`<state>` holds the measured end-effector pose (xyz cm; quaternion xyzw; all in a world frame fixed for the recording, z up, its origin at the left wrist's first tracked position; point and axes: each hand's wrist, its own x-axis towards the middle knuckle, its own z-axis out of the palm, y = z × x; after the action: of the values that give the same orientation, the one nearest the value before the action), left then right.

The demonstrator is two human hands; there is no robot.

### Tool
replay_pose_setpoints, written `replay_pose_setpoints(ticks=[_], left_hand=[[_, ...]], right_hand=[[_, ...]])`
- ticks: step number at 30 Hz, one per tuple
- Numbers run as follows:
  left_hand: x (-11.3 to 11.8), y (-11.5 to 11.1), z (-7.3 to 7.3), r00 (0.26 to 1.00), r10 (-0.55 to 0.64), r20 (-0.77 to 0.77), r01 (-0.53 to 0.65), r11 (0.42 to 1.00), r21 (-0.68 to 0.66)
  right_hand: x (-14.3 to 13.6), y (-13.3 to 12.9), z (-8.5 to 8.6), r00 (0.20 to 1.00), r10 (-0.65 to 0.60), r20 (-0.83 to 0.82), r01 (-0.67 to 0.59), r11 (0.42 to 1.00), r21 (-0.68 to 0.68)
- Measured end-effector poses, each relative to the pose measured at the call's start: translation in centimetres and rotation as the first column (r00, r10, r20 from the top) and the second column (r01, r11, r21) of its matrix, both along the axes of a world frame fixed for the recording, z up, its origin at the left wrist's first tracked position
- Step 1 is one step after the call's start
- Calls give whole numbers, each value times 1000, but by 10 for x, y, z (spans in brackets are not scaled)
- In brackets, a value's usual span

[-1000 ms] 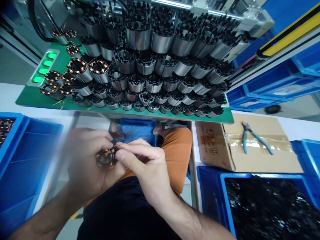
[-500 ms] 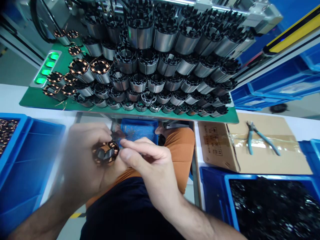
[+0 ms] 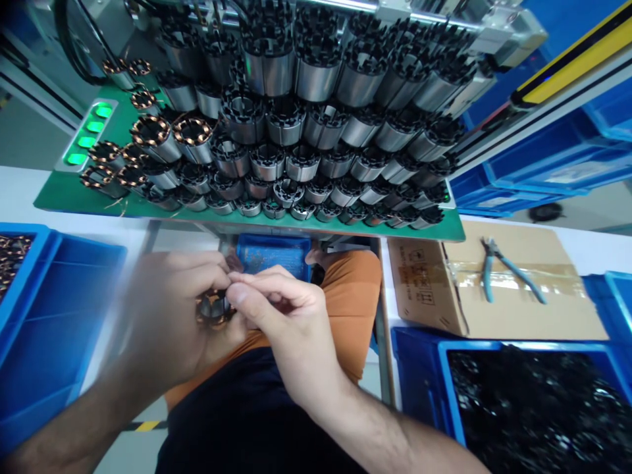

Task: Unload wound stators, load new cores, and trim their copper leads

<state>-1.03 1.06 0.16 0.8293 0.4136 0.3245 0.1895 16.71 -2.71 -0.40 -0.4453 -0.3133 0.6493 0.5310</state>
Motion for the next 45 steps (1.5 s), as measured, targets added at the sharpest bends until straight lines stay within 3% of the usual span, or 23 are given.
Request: replay_pose_setpoints(ticks=[7, 18, 20, 22, 23, 24, 25, 27, 28, 29, 30, 31, 32, 33, 34, 35, 36, 38, 40, 42, 43, 44, 45], left_hand=[[2, -9, 9, 995, 39, 89, -34, 998, -51], [7, -15, 22, 986, -60, 158, 61, 998, -3], [7, -19, 23, 980, -39, 193, 56, 995, -85], [7, -24, 22, 963, 7, 270, 73, 956, -284], [8, -26, 19, 942, 41, 334, 118, 889, -443], [9, -27, 15, 904, 100, 415, 199, 760, -618], [9, -27, 9, 847, 182, 499, 324, 566, -758], [9, -26, -6, 744, 349, 569, 593, 48, -804], [8, -25, -14, 722, 400, 565, 659, -145, -738], [5, -24, -22, 726, 409, 553, 665, -216, -715], [2, -24, -29, 757, 368, 540, 618, -133, -775], [-2, -25, -35, 804, 305, 510, 507, 97, -857], [-6, -27, -39, 851, 261, 457, 331, 410, -850], [-9, -31, -41, 880, 245, 408, 132, 698, -704], [-12, -37, -42, 901, 245, 358, -35, 863, -503], [-13, -43, -41, 918, 239, 316, -131, 936, -327], [-13, -50, -39, 942, 217, 256, -189, 973, -131], [-9, -59, -33, 983, 144, 117, -159, 978, 137], [-4, -61, -27, 995, 91, 50, -100, 970, 222], [-1, -56, -21, 984, 70, 162, -82, 994, 69], [0, -53, -18, 971, 48, 235, -28, 996, -85], [-1, -49, -15, 953, 18, 303, 62, 966, -252], [-2, -46, -13, 928, -19, 371, 186, 889, -418]], right_hand=[[11, -2, 8, 998, 56, -11, -54, 994, 92], [33, 6, 19, 945, 115, 305, -199, 945, 259], [39, 9, 19, 910, 83, 406, -233, 913, 335], [47, 14, 21, 837, 18, 547, -299, 852, 430], [51, 16, 23, 783, -21, 621, -355, 805, 475], [56, 19, 26, 727, -54, 685, -427, 745, 512], [60, 21, 30, 674, -64, 736, -508, 682, 525], [68, 24, 36, 604, 19, 797, -643, 602, 473], [71, 24, 38, 592, 104, 799, -673, 609, 419], [73, 23, 38, 593, 201, 780, -678, 647, 349], [75, 22, 37, 604, 296, 740, -663, 703, 259], [75, 20, 35, 626, 379, 682, -630, 761, 156], [76, 17, 32, 658, 445, 608, -592, 804, 52], [75, 15, 29, 690, 499, 525, -561, 827, -48], [74, 13, 26, 720, 541, 435, -541, 830, -136], [73, 12, 24, 745, 569, 347, -532, 821, -204], [71, 11, 24, 762, 590, 267, -537, 806, -250], [66, 10, 27, 765, 618, 181, -564, 779, -274], [61, 12, 34, 733, 624, 271, -588, 782, -207], [61, 18, 41, 666, 517, 537, -608, 794, -9], [62, 21, 44, 618, 406, 674, -636, 761, 125], [65, 26, 45, 567, 290, 771, -692, 676, 255], [69, 31, 46, 534, 190, 824, -753, 550, 361]])
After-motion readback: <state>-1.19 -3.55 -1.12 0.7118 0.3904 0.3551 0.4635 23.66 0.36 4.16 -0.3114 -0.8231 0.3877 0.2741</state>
